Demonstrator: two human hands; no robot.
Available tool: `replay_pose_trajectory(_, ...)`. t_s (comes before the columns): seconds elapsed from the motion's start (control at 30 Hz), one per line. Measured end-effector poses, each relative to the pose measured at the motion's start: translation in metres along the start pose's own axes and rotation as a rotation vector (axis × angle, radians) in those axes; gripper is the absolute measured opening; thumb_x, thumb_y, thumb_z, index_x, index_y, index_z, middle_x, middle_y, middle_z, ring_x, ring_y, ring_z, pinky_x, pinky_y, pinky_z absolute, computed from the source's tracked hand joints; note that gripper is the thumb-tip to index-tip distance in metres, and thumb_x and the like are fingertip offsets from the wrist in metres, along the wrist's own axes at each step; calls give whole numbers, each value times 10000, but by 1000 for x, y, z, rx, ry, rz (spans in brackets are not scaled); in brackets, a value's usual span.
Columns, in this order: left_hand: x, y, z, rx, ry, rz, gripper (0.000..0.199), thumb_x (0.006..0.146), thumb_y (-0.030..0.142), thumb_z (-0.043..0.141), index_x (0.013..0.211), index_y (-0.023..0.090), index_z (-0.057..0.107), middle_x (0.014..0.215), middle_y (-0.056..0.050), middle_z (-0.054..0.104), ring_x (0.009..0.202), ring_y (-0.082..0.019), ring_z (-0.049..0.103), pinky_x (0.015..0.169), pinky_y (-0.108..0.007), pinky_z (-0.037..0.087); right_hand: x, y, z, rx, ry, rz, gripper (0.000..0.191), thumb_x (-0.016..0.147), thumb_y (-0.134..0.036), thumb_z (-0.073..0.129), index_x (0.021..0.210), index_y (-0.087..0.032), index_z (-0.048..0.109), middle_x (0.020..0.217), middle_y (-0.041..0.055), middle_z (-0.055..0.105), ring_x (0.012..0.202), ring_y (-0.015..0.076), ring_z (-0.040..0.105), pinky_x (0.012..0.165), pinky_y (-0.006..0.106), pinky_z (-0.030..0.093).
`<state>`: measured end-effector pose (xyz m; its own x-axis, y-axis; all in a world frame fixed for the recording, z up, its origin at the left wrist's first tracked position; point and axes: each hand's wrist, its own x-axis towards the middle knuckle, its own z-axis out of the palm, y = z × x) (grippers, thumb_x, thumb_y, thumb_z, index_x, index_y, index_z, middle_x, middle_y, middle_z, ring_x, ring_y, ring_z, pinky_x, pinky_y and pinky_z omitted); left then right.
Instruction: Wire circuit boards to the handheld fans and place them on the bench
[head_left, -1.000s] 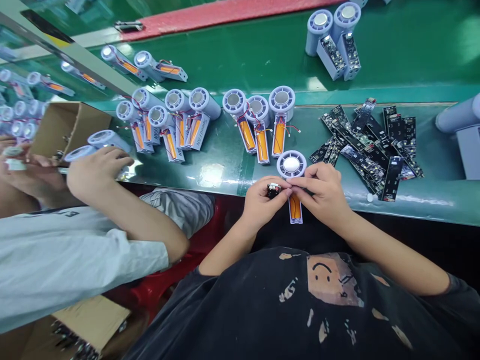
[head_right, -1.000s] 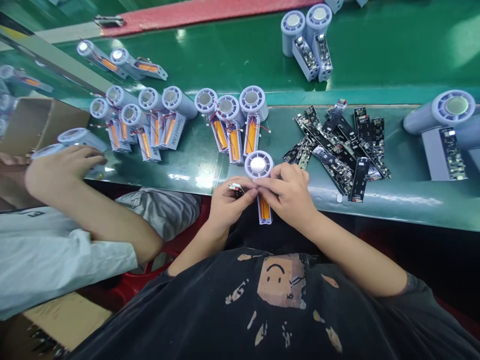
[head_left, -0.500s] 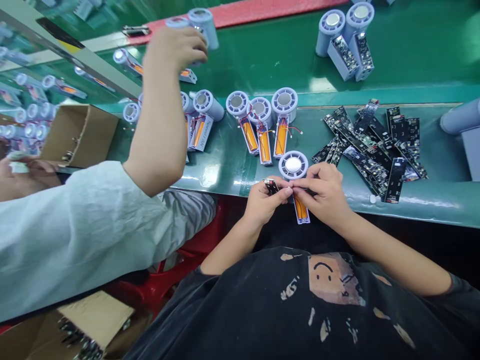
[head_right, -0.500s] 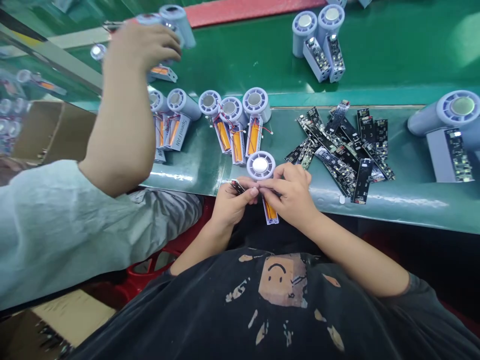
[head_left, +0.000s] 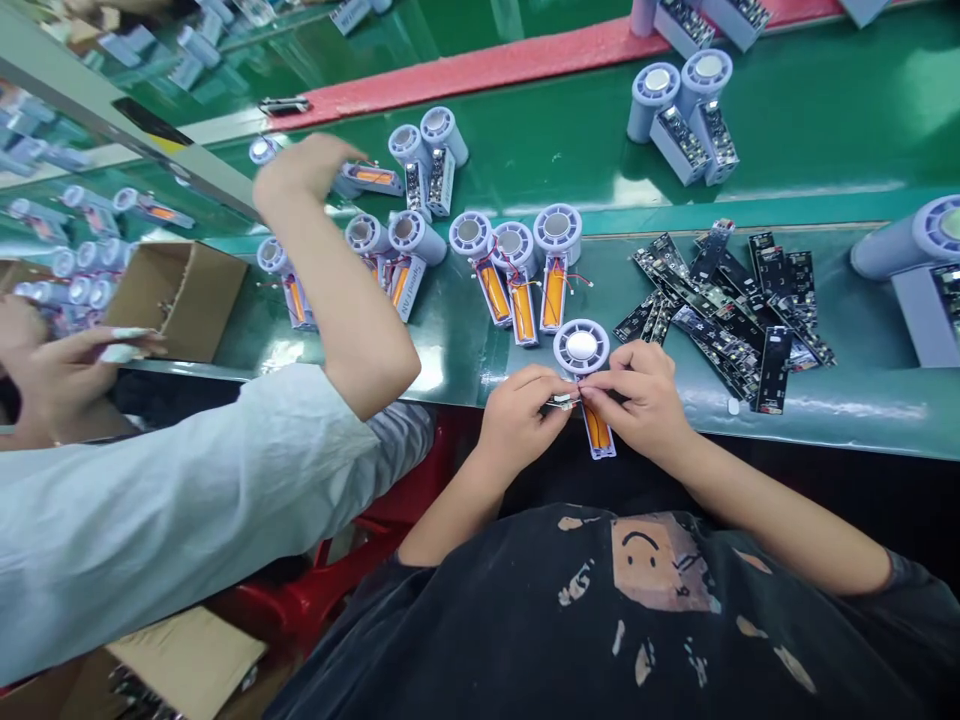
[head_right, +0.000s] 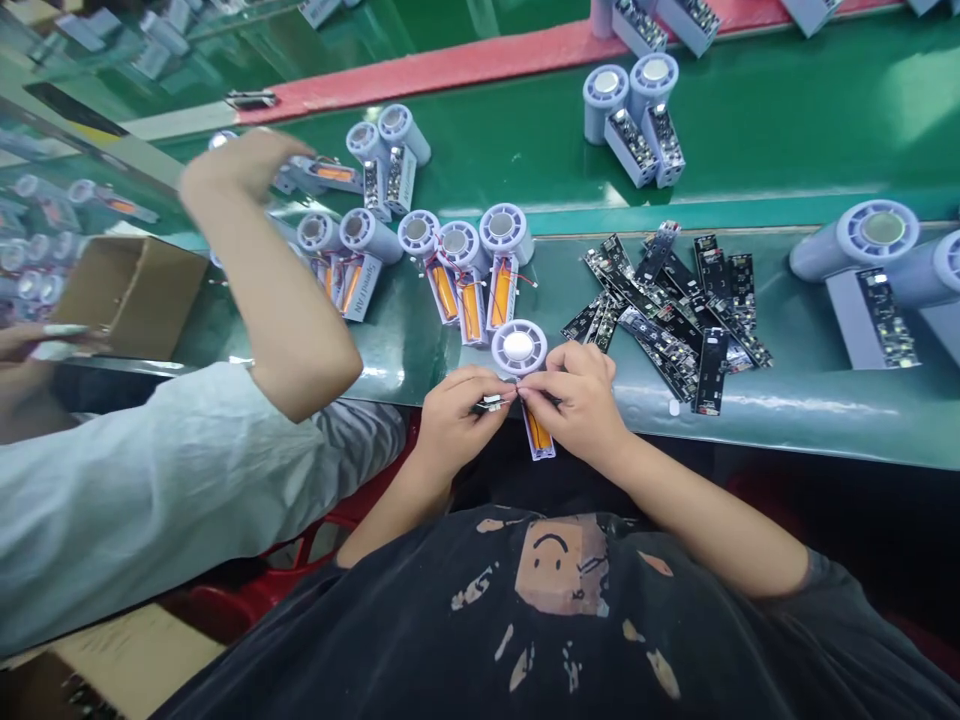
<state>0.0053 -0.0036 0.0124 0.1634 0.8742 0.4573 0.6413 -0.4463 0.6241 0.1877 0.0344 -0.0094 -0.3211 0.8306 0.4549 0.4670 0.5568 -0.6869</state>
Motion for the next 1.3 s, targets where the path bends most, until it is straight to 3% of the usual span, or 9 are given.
replay_pose_trajectory(0.2,-5,0,15,-238,104,-323,234,899,355,670,745,183,704,733,-27,705,698,-144,661,690,-269,530,0,2,1,-36,-29,27,135,919,-321,665,887,-328,796,863,14,582,870,199,502,816,379,316)
replay_pose_trajectory(0.33,-3,4,15,-458,-16,-601,355,863,505,691,766,164,679,621,-2,644,560,-120,601,583,-245,496,1,2,1,-20,-19,9,147,927,-320,661,881,-316,800,825,13,580,842,193,501,805,373,315)
replay_pose_trajectory(0.4,-2,5,13,-513,-55,-675,384,837,537,706,782,159,665,580,13,620,523,-113,589,555,-234,486,1,2,0,-9,-11,3,149,919,-321,668,850,-312,800,803,10,576,832,192,500,806,375,313)
replay_pose_trajectory(0.57,-4,3,10,-495,-95,-636,297,825,456,730,857,166,677,654,-1,675,528,-117,614,549,-235,487,2,-2,1,8,-20,55,167,879,-291,670,751,-302,776,775,3,556,828,193,491,822,386,311)
replay_pose_trajectory(0.7,-6,4,10,-317,-24,-444,123,844,296,689,912,196,714,831,-25,749,642,-137,663,641,-264,524,2,-4,1,31,-8,65,174,862,-279,648,729,-292,760,777,3,565,826,197,497,817,386,307)
replay_pose_trajectory(0.87,-1,5,12,-147,21,-299,61,829,228,672,786,202,706,770,-11,751,716,-158,683,696,-277,525,2,-4,1,30,-7,89,176,855,-278,644,720,-287,756,783,7,587,837,202,512,816,382,315)
replay_pose_trajectory(1.0,-1,7,7,-209,-33,-405,56,817,243,688,801,191,676,759,-11,729,666,-142,666,630,-255,519,1,-4,0,37,3,76,176,859,-278,644,718,-280,751,765,4,577,819,197,509,810,379,314)
replay_pose_trajectory(1.13,-11,15,-6,-451,-166,-562,240,909,267,597,1139,204,625,870,-19,738,598,-114,680,564,-226,554,0,-5,0,19,-8,71,172,852,-260,635,709,-275,729,773,1,561,824,197,499,824,380,312)
replay_pose_trajectory(1.3,-27,22,-11,-315,-172,-646,292,958,206,525,1232,198,626,1068,-63,751,722,-130,754,638,-215,612,-2,-7,4,-56,-1,-4,193,832,-232,610,644,-236,651,778,7,543,819,194,480,807,378,289)
